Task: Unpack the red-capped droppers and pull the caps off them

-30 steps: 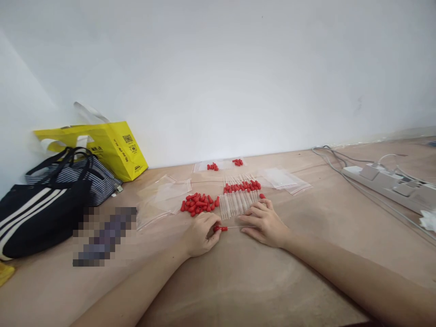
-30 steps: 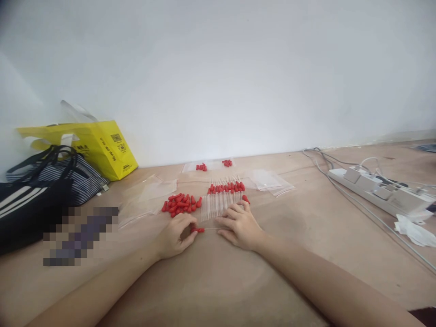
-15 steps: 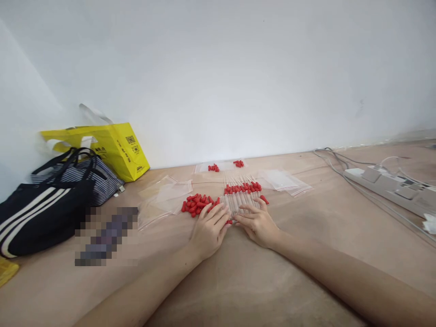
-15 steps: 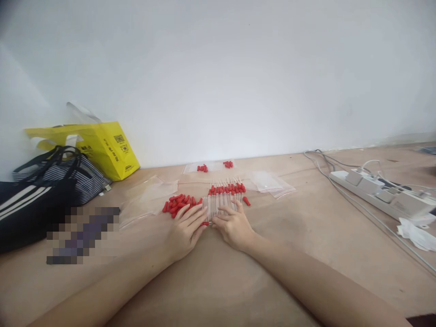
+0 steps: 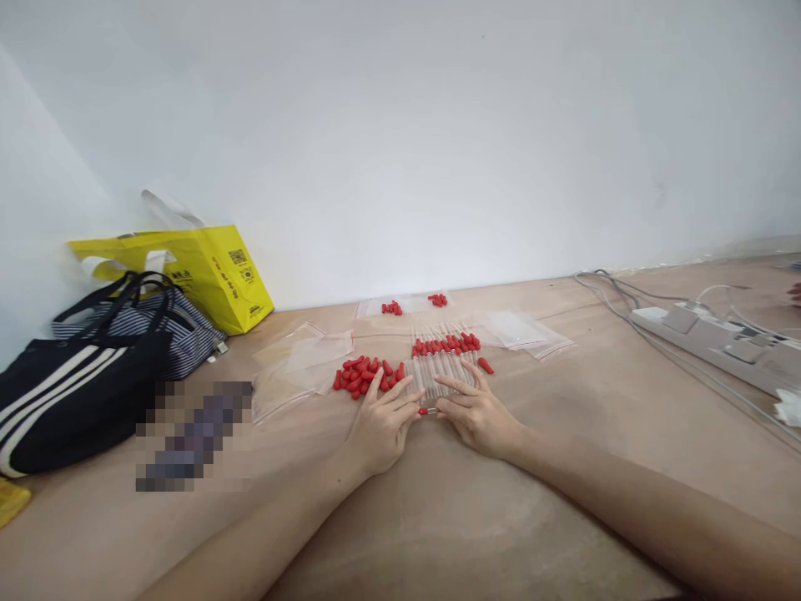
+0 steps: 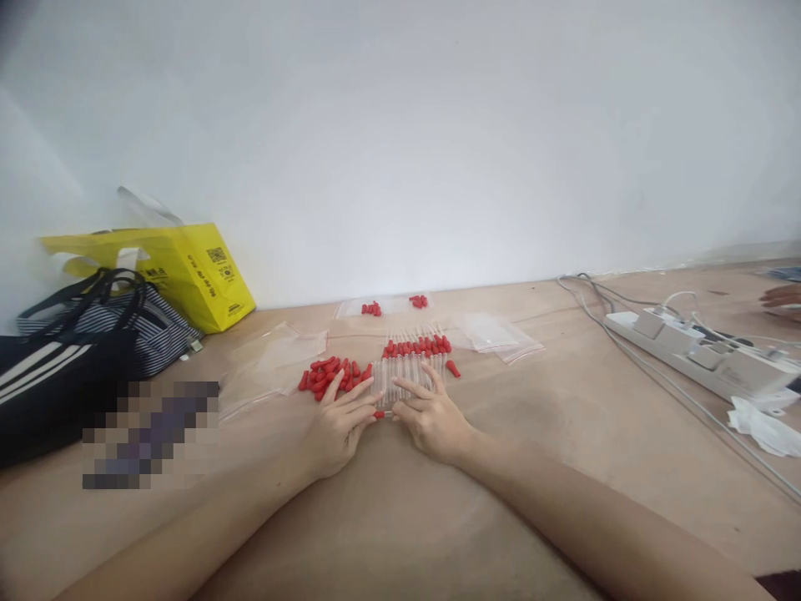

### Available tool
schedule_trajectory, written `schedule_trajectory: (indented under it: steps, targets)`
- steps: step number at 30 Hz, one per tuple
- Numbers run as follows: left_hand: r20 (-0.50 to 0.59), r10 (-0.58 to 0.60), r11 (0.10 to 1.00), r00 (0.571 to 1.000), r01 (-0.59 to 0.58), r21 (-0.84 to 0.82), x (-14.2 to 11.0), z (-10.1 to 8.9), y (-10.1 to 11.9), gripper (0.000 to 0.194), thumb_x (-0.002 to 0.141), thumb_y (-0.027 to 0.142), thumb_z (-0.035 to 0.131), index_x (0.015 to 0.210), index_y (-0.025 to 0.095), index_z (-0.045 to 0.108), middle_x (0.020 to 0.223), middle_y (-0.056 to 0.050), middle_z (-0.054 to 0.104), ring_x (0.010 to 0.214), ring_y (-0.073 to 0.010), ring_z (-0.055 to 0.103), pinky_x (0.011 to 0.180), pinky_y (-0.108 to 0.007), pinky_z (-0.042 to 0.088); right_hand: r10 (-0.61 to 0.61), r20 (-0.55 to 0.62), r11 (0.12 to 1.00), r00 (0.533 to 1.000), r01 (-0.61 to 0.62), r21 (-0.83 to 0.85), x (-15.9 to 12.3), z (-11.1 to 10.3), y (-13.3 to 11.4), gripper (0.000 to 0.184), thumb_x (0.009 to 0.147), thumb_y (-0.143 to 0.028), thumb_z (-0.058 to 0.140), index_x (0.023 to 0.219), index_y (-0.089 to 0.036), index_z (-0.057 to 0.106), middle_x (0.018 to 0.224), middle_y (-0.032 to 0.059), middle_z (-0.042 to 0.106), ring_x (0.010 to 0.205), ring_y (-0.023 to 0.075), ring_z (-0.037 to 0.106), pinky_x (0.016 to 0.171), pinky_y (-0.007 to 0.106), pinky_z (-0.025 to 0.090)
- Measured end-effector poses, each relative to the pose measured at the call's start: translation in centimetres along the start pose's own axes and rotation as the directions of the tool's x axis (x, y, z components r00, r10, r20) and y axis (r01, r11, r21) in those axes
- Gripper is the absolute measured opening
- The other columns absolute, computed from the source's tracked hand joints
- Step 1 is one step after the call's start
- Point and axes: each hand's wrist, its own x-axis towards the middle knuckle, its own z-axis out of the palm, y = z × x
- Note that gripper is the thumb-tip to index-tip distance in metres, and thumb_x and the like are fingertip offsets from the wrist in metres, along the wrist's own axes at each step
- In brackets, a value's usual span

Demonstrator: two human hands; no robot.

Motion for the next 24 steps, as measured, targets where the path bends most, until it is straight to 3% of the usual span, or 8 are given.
schedule_trajectory:
  steps: [6, 10, 13, 16, 19, 24]
  targets:
    - [0.026, -0.012, 1.0, 1.0, 0.013, -0.022, -0.4, 0.1, -0.3, 0.025, 0.084, 0.011, 0.036, 0.091, 0.02, 0.058, 0.108, -0.004, 0.062, 0.113, -0.0204, 0.047, 0.101, -0.054, 0.016, -0.02, -0.016, 0.999, 1.0, 0.021, 0.035, 0.1, -0.2, -0.1, 0.021, 0.084, -0.01, 0.037, 0.079, -0.018, 0.056, 0.07, 0.0016, 0.066, 0.111, 0.0168, 0.047, 0.101, 0.049, 0.016]
    - [0.017, -0.078, 0.997, 0.997, 0.078, 0.029, -1.3, -0.1, -1.6, 0.023, 0.085, 0.013, 0.035, 0.083, 0.019, 0.057, 0.108, -0.005, 0.061, 0.112, -0.0217, 0.047, 0.098, -0.055, 0.019, 0.039, -0.045, 0.999, 0.998, -0.039, 0.003, -0.5, -0.7, 0.4, 0.02, 0.084, -0.012, 0.039, 0.081, -0.017, 0.058, 0.065, 0.0018, 0.064, 0.102, 0.0192, 0.053, 0.096, 0.048, 0.022]
    - [-0.043, -0.086, 0.996, 0.995, 0.087, 0.034, -1.6, -0.3, -2.1, 0.02, 0.085, 0.019, 0.039, 0.084, 0.018, 0.058, 0.101, -0.007, 0.061, 0.104, -0.0219, 0.05, 0.09, -0.048, 0.034, 0.099, -0.066, 0.993, 0.993, -0.103, -0.056, -1.1, -0.8, 1.2, 0.018, 0.083, -0.018, 0.043, 0.087, -0.019, 0.06, 0.061, 0.0011, 0.059, 0.075, 0.0162, 0.056, 0.077, 0.035, 0.038]
    - [-0.112, -0.107, 0.994, 0.988, 0.105, -0.026, -1.5, -0.1, -2.0, 0.021, 0.085, 0.022, 0.04, 0.092, 0.018, 0.059, 0.086, -0.007, 0.056, 0.081, -0.0164, 0.053, 0.071, -0.032, 0.045, 0.209, -0.055, 0.974, 0.976, -0.213, -0.078, -1.5, -0.5, 2.3, 0.026, 0.083, -0.017, 0.039, 0.102, -0.019, 0.057, 0.068, 0.0024, 0.055, 0.06, 0.0123, 0.049, 0.057, 0.025, 0.039]
    - [-0.143, -0.141, 0.986, 0.98, 0.127, -0.105, -1.3, 0.0, -1.8, 0.024, 0.085, 0.018, 0.038, 0.1, 0.018, 0.056, 0.079, -0.004, 0.047, 0.07, -0.0123, 0.049, 0.063, -0.025, 0.046, 0.318, -0.04, 0.943, 0.947, -0.32, -0.086, -1.4, -0.1, 3.7, 0.032, 0.081, -0.013, 0.035, 0.109, -0.017, 0.052, 0.076, 0.0047, 0.049, 0.065, 0.0137, 0.048, 0.056, 0.024, 0.041]
    - [-0.148, -0.212, 0.969, 0.966, 0.188, -0.158, -1.1, -0.2, -1.6, 0.023, 0.082, 0.012, 0.038, 0.101, 0.018, 0.049, 0.089, -0.006, 0.05, 0.082, -0.015, 0.051, 0.074, -0.029, 0.045, 0.373, -0.066, 0.918, 0.926, -0.378, -0.119, -1.1, 0.9, 5.6, 0.025, 0.076, -0.007, 0.035, 0.088, -0.016, 0.055, 0.078, 0.0064, 0.046, 0.072, 0.0165, 0.049, 0.063, 0.027, 0.043]
